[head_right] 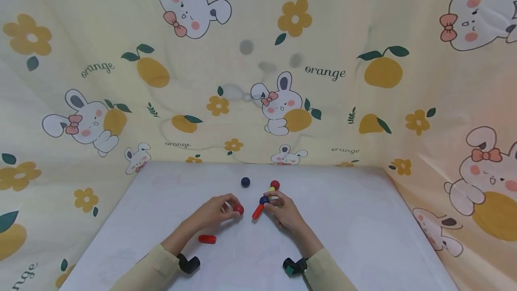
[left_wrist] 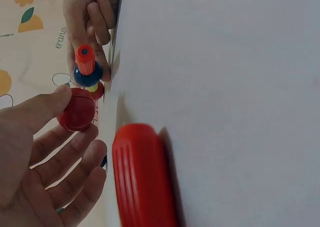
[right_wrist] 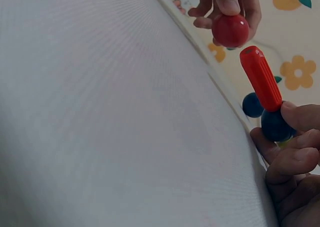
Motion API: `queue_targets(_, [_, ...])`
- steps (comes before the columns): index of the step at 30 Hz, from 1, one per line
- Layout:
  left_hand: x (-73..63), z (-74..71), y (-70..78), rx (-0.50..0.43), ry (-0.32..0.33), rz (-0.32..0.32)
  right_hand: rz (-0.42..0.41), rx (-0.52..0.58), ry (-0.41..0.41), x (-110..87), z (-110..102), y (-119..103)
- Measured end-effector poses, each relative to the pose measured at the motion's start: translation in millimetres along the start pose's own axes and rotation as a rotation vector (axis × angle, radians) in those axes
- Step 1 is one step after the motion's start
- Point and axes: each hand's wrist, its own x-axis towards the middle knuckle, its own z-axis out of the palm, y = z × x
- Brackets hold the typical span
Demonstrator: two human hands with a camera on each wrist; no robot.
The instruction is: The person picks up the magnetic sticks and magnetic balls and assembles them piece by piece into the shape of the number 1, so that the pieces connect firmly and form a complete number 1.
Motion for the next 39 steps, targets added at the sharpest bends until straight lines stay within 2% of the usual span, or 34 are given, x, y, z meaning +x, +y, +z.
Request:
queue_targets(16, [-6.4, 11.6, -1.2, -0.029, -0.04, 0.054, 0.011, -0.004, 0.001, 1.1, 0, 2])
queue_targets(25, [-9.5, 15.8, 6.6, -0.031, -0.069, 0.051, -0.01, -0.016, 0.003, 0.0, 0, 3])
queue_targets(39, [-8.3, 21.3, 8.5, -0.041, -0.082, 0.103, -0.009, -0.017, 0.012, 0.0, 1, 2])
